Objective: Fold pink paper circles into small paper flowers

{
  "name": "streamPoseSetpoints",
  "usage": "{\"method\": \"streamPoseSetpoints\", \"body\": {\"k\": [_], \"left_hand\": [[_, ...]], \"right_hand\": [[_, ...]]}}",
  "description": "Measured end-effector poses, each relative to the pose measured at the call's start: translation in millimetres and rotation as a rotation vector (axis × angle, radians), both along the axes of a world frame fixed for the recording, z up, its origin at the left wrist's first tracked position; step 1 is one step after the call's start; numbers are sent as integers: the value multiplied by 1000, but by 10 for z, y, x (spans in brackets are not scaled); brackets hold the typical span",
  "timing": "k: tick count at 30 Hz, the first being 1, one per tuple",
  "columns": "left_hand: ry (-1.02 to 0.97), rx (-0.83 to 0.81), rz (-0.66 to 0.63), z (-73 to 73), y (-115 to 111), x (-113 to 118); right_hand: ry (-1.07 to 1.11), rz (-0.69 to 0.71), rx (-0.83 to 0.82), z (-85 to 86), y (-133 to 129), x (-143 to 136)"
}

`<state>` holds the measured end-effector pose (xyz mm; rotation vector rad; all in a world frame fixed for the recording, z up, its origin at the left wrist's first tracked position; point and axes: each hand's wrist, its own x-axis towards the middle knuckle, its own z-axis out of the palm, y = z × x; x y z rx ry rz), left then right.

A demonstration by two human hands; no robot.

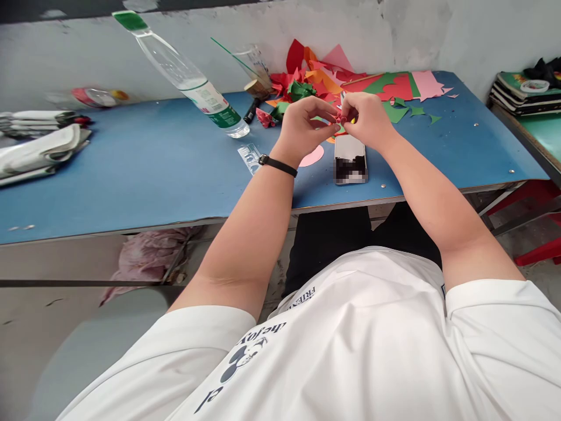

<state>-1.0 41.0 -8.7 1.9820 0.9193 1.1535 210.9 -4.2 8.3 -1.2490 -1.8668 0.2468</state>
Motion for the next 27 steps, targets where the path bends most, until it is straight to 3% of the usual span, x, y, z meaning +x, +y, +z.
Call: {"method": "streamPoseSetpoints", "body": {"k": [6, 10, 22, 27], "left_hand": [[-127, -183, -152, -145, 177, -29], [-237, -299, -208, -151, 182, -22], [-165, -215, -141, -81, 88, -31], [-176, -157, 47, 16, 139, -123]], "right_hand": [[-25, -38, -44, 60, -54, -10], [-67, -38, -30, 78, -76, -14], [-48, 5, -62, 96, -90, 31], [3, -19, -51, 7, 28, 71]]}}
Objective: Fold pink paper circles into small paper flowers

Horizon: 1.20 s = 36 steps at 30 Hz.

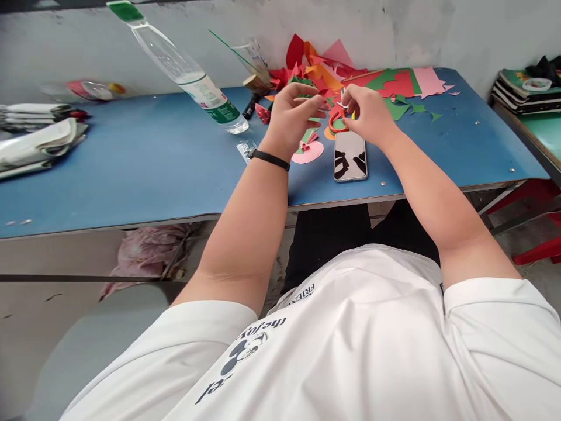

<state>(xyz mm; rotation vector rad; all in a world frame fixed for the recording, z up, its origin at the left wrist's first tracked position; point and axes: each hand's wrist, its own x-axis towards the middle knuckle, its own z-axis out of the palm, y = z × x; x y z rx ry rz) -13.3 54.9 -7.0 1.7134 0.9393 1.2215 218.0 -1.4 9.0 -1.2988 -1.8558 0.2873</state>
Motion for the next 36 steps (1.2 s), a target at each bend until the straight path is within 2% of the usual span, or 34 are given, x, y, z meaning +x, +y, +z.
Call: {"method": "streamPoseSetpoints", "body": {"k": [3, 7, 12, 16, 21, 26, 28, 30, 34, 36], "left_hand": [[106, 0, 72, 68, 117, -125], [324, -18, -31, 120, 229, -348], [386, -38, 62, 56, 278, -618], [495, -87, 95, 22, 338, -732], [631, -103, 166, 28, 349, -756], [629, -25, 238, 19, 235, -667], [567, 59, 211, 21, 155, -600], [546, 153, 131, 25, 77, -540], [653, 145, -35, 24, 11, -489], [739, 127, -57, 17, 29, -492]], "right_hand": [[4, -46, -25, -57, 64, 4], [-36, -56, -69, -85, 93, 8], [-62, -28, -98, -66, 33, -12], [-66, -36, -131, -55, -9, -35], [-85, -41, -161, -85, 46, 0], [-46, 6, -98, -127, 120, 39], [-44, 1, -92, -127, 125, 40], [-49, -15, -95, -123, 124, 38], [-73, -19, -102, -119, 128, 40], [-85, -15, -98, -112, 126, 43]]}}
